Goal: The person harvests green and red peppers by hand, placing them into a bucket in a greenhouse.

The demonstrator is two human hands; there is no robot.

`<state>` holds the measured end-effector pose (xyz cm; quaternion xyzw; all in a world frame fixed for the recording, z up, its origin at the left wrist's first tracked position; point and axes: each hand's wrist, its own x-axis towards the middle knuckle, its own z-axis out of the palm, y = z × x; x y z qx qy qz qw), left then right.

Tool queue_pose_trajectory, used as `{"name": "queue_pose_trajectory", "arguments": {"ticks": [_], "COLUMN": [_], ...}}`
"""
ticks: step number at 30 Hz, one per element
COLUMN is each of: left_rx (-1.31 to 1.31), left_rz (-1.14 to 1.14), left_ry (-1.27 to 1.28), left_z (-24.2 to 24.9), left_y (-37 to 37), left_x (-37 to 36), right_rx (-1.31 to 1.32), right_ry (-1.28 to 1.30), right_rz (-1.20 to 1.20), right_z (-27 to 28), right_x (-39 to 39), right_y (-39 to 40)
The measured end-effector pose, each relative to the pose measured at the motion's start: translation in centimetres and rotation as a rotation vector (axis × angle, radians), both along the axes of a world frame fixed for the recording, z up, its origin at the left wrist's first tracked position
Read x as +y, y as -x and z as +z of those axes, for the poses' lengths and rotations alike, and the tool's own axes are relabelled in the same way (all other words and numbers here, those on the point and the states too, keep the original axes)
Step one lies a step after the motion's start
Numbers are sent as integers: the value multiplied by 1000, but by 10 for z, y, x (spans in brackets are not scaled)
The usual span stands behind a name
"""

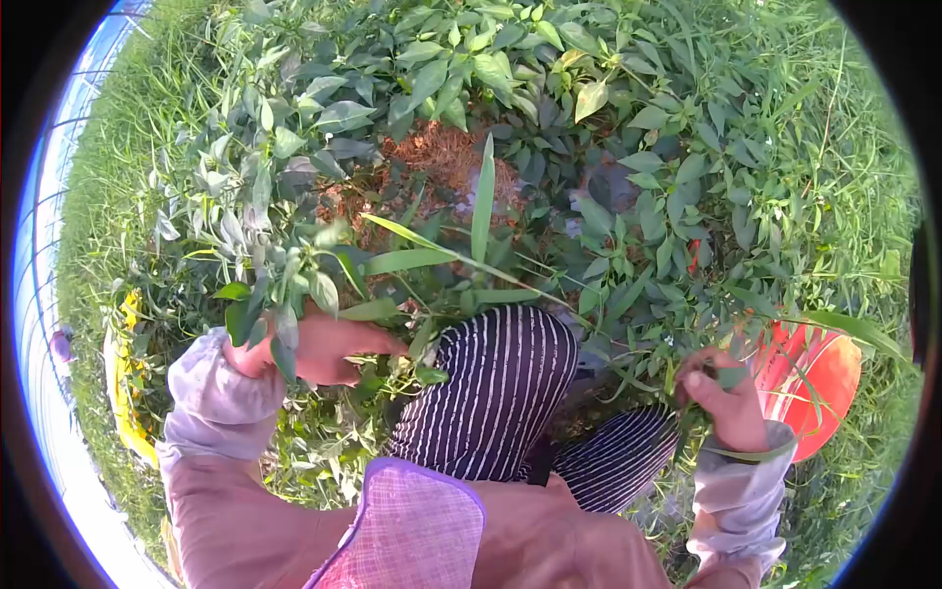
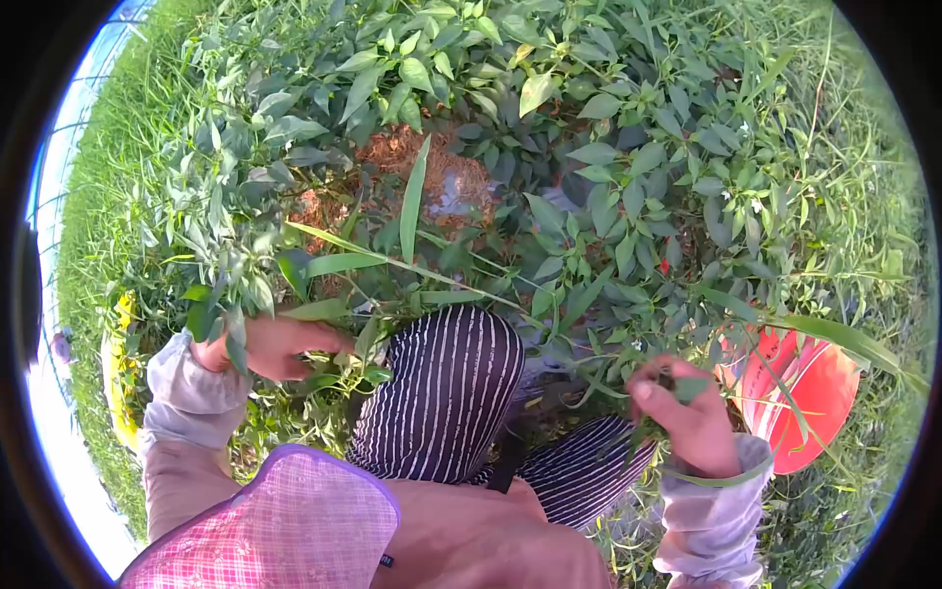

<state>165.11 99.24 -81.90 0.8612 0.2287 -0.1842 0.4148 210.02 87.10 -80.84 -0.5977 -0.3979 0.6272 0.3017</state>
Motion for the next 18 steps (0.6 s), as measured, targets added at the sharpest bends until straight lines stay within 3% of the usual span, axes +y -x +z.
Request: {"name": "queue_pose_trajectory", "arguments": {"ticks": [1,3,5,7,9,10,11,12,13,15,17,18], "left_rx": [51,-312,-863,-785,-582,-456,-328,-241,-146,-362,-545,-602], "left_rz": [10,292,483,544,589,601,619,631,632,928,1269,1322], "left_ry": [123,301,597,443,265,136,9,-166,-339,-199,154,145], "left_z": [34,81,79,63,9,-21,-54,-90,-112,-107,-70,-62], "left_y": [-25,-55,-71,-88,-97,-92,-79,-58,-36,-4,23,41], "left_x": [28,57,83,115,157,178,200,222,239,244,229,228], "right_rx": [-188,-643,-1089,-1580,-1803,-1904,-1958,-1987,-2008,-1686,-759,-544], "right_ry": [-164,-462,-652,-654,78,215,399,535,401,-60,-831,-646], "right_rz": [-230,-621,-1045,-949,-777,-523,-260,20,-208,-543,-479,-585], "right_z": [19,38,45,42,42,14,15,17,32,57,49,48], "right_x": [-4,-28,-50,-85,-108,-135,-137,-137,-117,-47,22,54], "right_y": [-18,-90,-152,-235,-302,-373,-395,-413,-389,-295,-136,-53]}}
